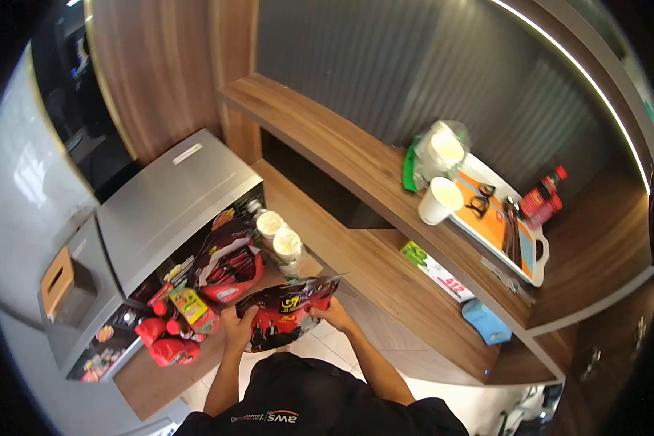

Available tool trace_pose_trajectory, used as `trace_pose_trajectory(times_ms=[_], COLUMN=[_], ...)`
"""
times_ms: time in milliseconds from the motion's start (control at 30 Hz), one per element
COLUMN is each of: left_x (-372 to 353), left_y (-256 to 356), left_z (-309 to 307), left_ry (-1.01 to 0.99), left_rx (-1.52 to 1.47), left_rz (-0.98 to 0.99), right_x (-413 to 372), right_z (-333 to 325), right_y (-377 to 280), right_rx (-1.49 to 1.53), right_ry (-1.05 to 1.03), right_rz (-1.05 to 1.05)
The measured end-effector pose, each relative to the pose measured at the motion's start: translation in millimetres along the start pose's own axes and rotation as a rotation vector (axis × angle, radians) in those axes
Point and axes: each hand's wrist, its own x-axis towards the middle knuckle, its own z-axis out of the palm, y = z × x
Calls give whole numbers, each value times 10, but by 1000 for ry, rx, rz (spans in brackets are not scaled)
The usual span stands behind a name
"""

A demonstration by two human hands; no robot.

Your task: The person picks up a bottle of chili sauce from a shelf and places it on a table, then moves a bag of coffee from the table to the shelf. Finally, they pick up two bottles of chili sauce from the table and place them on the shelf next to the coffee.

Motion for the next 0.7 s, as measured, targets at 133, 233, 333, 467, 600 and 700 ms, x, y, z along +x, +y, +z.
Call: trace_pose_trajectory(times_ms=[133, 233, 333, 467, 600, 700], left_x=[150, 277, 371, 417, 480, 459], left_y=[257, 386, 535, 654, 643, 717], left_z=[214, 344, 519, 813, 1072, 1249], left_ry=[-37, -173, -242, -367, -558, -706], left_rx=[-366, -572, -617, -719, -653, -688], left_rz=[-10, -95, -102, -108, -87, -123], right_x=[-339, -512, -711, -1064, -1323, -1470], right_z=[81, 126, 146, 201, 329, 392], right_y=[-164, -312, -497, -830, -874, -718], right_rx=[146, 230, 253, 284, 338, 338], right_ry=[245, 432, 634, 862, 1105, 1277], right_rz=[-132, -222, -278, -144, -219, -268])
